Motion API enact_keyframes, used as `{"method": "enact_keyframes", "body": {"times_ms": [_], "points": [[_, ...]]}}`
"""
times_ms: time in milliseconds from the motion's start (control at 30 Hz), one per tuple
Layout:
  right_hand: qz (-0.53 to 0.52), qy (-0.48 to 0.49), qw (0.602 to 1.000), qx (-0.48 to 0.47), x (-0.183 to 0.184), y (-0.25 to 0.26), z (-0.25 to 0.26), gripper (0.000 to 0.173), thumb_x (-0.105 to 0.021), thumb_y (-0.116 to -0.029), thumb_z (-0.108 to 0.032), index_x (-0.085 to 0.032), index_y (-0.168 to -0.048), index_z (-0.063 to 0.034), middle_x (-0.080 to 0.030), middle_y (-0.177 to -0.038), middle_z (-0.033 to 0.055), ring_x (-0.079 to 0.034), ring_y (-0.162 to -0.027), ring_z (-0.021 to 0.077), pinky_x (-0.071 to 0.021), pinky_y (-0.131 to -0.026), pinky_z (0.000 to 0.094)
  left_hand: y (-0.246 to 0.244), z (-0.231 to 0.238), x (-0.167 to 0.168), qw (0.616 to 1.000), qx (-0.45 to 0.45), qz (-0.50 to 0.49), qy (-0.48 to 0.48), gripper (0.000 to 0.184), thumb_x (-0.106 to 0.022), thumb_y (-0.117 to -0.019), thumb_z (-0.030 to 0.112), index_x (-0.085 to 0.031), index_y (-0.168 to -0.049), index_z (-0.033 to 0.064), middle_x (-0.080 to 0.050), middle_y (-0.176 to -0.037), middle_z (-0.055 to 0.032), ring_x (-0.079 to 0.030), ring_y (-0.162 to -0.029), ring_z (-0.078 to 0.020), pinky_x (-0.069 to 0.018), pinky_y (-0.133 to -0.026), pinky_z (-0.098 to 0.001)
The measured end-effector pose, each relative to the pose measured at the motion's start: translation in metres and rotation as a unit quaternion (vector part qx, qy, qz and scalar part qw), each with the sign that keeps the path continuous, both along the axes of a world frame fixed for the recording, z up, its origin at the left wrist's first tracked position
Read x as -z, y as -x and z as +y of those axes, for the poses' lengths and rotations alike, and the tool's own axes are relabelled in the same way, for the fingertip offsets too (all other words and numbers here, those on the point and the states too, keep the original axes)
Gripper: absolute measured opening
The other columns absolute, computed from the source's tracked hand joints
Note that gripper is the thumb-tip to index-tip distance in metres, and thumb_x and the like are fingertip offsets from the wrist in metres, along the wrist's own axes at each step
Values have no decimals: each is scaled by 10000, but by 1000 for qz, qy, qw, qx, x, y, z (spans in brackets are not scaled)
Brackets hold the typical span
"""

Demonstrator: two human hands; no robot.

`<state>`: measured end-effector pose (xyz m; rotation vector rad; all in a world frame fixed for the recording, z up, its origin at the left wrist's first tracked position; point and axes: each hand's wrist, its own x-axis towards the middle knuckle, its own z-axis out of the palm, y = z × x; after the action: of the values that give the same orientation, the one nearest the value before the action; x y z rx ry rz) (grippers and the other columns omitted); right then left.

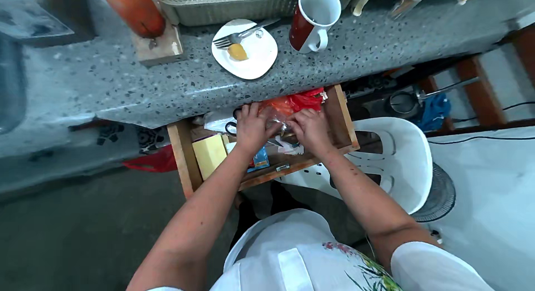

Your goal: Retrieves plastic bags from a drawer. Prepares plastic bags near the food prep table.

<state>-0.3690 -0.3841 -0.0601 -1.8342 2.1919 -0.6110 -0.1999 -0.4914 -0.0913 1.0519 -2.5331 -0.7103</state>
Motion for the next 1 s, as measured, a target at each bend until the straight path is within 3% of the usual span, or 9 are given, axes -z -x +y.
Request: {"method": "enact_keyframes", "body": {"times_ms": [167,300,400,500,567,633,767,900,1000], "points": [[-82,38,996,-2,-14,7,-23,178,-585,-1026,-113,-715,-1066,2,-705,-1031,163,-703,-957,283,-578,-884,454,7,1,1,999,-27,28,-17,616,-761,-833,596,-729,-1224,122,-636,-1259,-224,-551,-1199,-475,-449,-959,-653],[-117,74,990,7,-18,7,-26,208,-551,-1048,-81,-638,-1215,5,-681,-1127,176,-696,-967,251,-585,-882,398,10,4,1,998,-47,28,-43,737,-684,-810,725,-713,-1280,158,-626,-1271,-212,-531,-1212,-470,-422,-970,-666],[-151,78,985,38,-17,8,-34,228,-523,-1053,-91,-651,-1206,19,-690,-1103,167,-688,-962,221,-569,-887,368,16,10,7,996,-65,40,-39,802,-614,-806,791,-697,-1312,175,-626,-1284,-195,-523,-1216,-457,-395,-991,-666],[-158,37,987,19,-25,5,-36,227,-507,-1058,-79,-647,-1207,21,-694,-1117,171,-695,-985,226,-565,-913,375,28,15,14,993,-110,52,-9,587,-708,-876,581,-730,-1215,102,-657,-1190,-237,-557,-1169,-493,-417,-961,-673],[-148,33,988,-11,-32,1,-31,224,-509,-1050,-65,-654,-1201,15,-696,-1120,171,-696,-992,240,-568,-910,393,36,17,14,991,-130,41,3,546,-789,-823,465,-727,-1202,78,-648,-1186,-265,-555,-1160,-515,-411,-948,-690],[-155,32,987,-19,-39,0,-20,212,-511,-1056,-64,-643,-1214,-11,-691,-1121,151,-693,-966,215,-579,-876,371,41,19,12,991,-130,15,17,642,-848,-749,464,-706,-1238,73,-627,-1236,-284,-545,-1170,-523,-398,-952,-699],[-210,12,978,11,-48,7,-3,208,-498,-1066,-80,-625,-1225,-38,-677,-1013,111,-645,-796,148,-559,-724,314,43,20,7,992,-116,-12,41,698,-865,-718,479,-693,-1261,76,-632,-1236,-282,-550,-1158,-536,-389,-950,-715],[-93,-84,990,-65,-48,19,4,251,-658,-1007,-187,-678,-1213,-44,-642,-1137,162,-663,-968,275,-577,-854,460,33,27,4,995,-73,39,51,602,-880,-742,321,-702,-1272,98,-640,-1262,-277,-556,-1166,-560,-373,-964,-771],[-27,-137,986,-87,-47,26,7,173,-721,-959,-144,-747,-1102,-50,-671,-1063,178,-671,-960,358,-562,-849,554,19,35,3,994,-56,66,61,555,-880,-752,279,-714,-1256,116,-610,-1374,-215,-533,-1253,-515,-347,-1017,-759]]}}
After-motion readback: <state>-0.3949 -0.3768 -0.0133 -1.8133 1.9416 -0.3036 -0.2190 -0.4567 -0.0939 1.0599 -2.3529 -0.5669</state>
